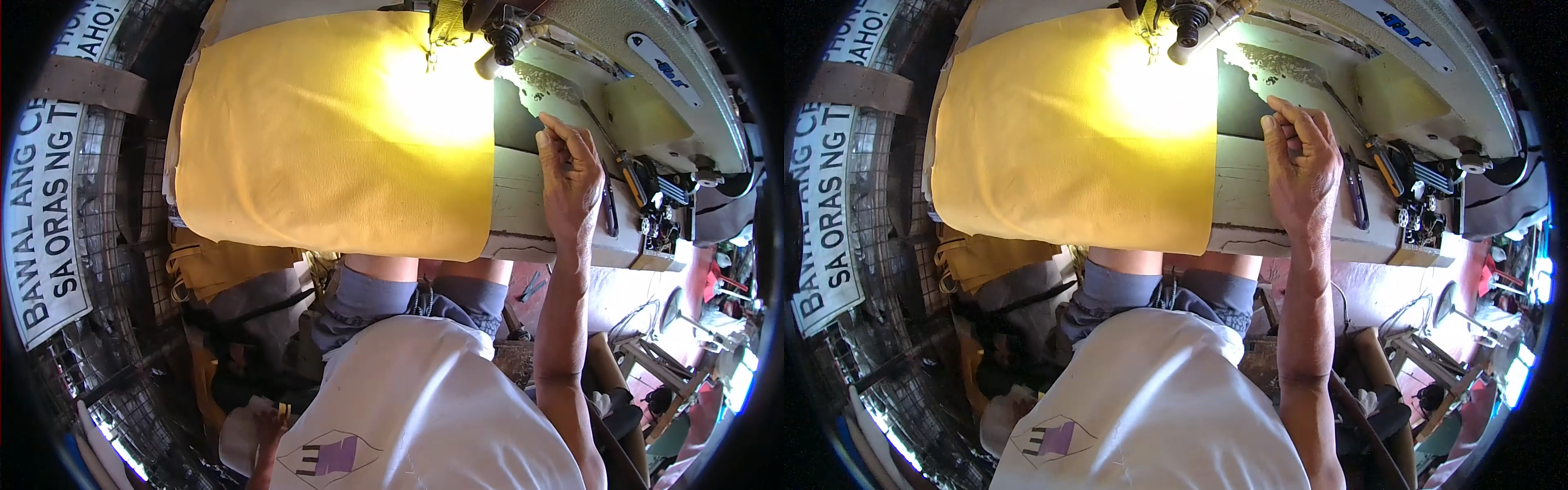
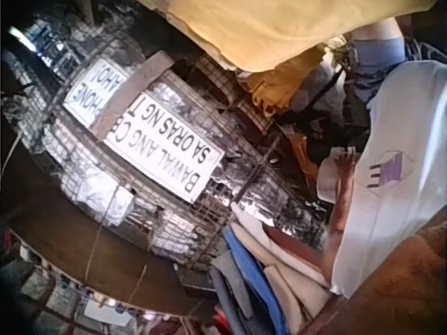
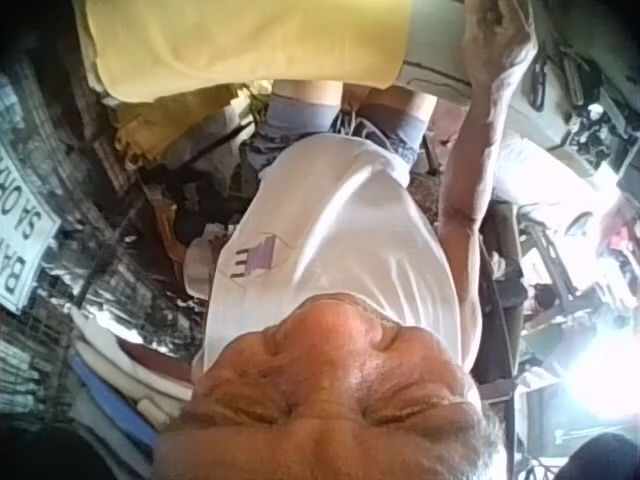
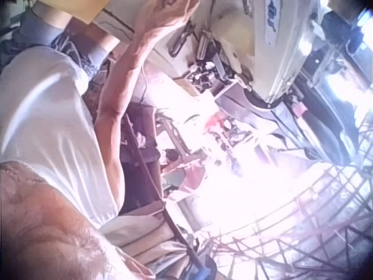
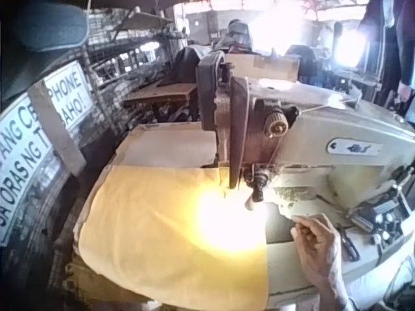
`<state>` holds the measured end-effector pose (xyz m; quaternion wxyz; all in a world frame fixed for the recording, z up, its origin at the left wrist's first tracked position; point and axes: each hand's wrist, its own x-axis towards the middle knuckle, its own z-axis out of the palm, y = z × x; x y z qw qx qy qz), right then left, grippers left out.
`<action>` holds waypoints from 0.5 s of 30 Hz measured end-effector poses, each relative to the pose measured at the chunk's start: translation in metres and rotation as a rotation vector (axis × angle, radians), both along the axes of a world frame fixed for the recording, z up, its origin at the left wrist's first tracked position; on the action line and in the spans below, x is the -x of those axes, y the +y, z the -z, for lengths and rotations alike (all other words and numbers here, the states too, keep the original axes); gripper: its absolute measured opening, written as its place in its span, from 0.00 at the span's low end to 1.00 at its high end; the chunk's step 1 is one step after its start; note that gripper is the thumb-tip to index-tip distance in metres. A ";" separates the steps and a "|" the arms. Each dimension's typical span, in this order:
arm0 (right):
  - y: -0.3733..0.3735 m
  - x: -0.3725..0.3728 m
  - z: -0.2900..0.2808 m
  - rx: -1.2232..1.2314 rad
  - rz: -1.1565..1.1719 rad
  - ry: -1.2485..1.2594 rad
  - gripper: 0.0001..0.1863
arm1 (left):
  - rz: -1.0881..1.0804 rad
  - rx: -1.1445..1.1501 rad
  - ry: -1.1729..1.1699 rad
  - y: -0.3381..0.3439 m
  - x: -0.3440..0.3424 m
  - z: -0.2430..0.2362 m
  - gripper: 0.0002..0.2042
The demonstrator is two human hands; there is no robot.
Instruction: Sewing handles and finishing seams on yellow tote bags using an industrial sewing machine.
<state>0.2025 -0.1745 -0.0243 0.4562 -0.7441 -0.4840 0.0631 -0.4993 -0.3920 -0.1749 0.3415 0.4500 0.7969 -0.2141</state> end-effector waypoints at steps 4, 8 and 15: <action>-0.001 0.001 -0.005 0.027 0.011 0.030 0.11 | -0.088 -0.061 0.000 -0.014 0.010 0.007 0.10; -0.006 -0.001 0.003 -0.035 0.026 0.085 0.11 | -0.095 -0.116 0.004 0.000 0.003 -0.003 0.11; -0.007 -0.001 -0.006 -0.077 -0.007 0.044 0.11 | -0.011 -0.656 -0.047 0.120 -0.109 -0.114 0.12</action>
